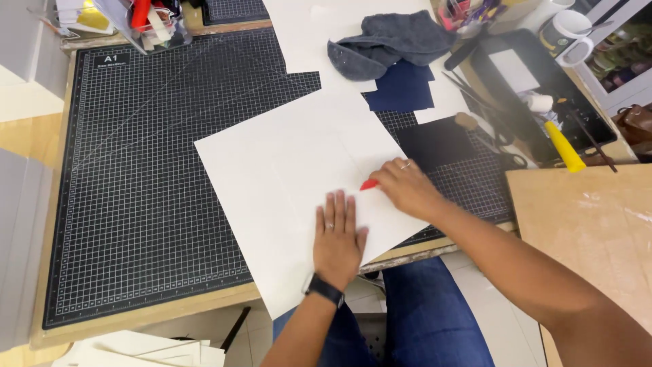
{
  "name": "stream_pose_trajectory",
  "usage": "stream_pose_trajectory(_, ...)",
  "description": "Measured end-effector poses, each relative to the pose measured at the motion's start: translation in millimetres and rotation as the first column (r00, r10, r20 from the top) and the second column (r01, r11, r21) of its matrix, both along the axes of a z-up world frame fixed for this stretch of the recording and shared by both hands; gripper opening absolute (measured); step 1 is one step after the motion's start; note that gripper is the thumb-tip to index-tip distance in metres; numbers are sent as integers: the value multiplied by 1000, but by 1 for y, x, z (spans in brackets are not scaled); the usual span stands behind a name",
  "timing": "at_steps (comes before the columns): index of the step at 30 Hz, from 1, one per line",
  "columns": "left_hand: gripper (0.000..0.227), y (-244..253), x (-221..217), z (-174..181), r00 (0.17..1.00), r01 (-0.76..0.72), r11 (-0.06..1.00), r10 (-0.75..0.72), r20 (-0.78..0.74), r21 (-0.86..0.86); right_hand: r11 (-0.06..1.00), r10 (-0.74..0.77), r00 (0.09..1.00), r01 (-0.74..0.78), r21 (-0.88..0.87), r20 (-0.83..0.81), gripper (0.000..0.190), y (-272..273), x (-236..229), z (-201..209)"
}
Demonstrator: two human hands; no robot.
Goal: Applying glue to cardboard pieces and mounting them onto paper sheets using a roller and squeegee
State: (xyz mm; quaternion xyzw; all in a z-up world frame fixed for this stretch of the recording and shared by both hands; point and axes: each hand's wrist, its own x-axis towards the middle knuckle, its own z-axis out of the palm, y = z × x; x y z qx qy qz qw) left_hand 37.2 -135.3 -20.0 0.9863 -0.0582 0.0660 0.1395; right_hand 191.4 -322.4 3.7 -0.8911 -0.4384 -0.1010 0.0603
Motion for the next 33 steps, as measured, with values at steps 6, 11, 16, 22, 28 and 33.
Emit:
stream_pose_trajectory(6,65,2,-32,-1,963,11,1000,-11,271,4,998,-1,1000,0,-68,-6,47,51,47,-10)
stream_pose_trajectory(11,67,3,-35,6,966,-16,998,1,258,57,997,5,975,-22,75,223,39,114,116,-21)
stream_pose_trajectory(16,65,6,-42,9,970,7,998,-21,240,58,997,-57,998,57,47,-3,26,108,108,-7)
stream_pose_trajectory(22,67,7,-41,7,976,16,1000,-20,216,19,987,83,970,-112,-116,-229,50,41,3,1)
stream_pose_trajectory(28,66,7,-44,12,975,-11,999,-1,224,51,988,145,980,-150,23,138,36,93,71,-17)
stream_pose_trajectory(33,65,7,-46,13,977,8,999,-19,212,51,992,56,984,-74,102,169,17,142,127,-26)
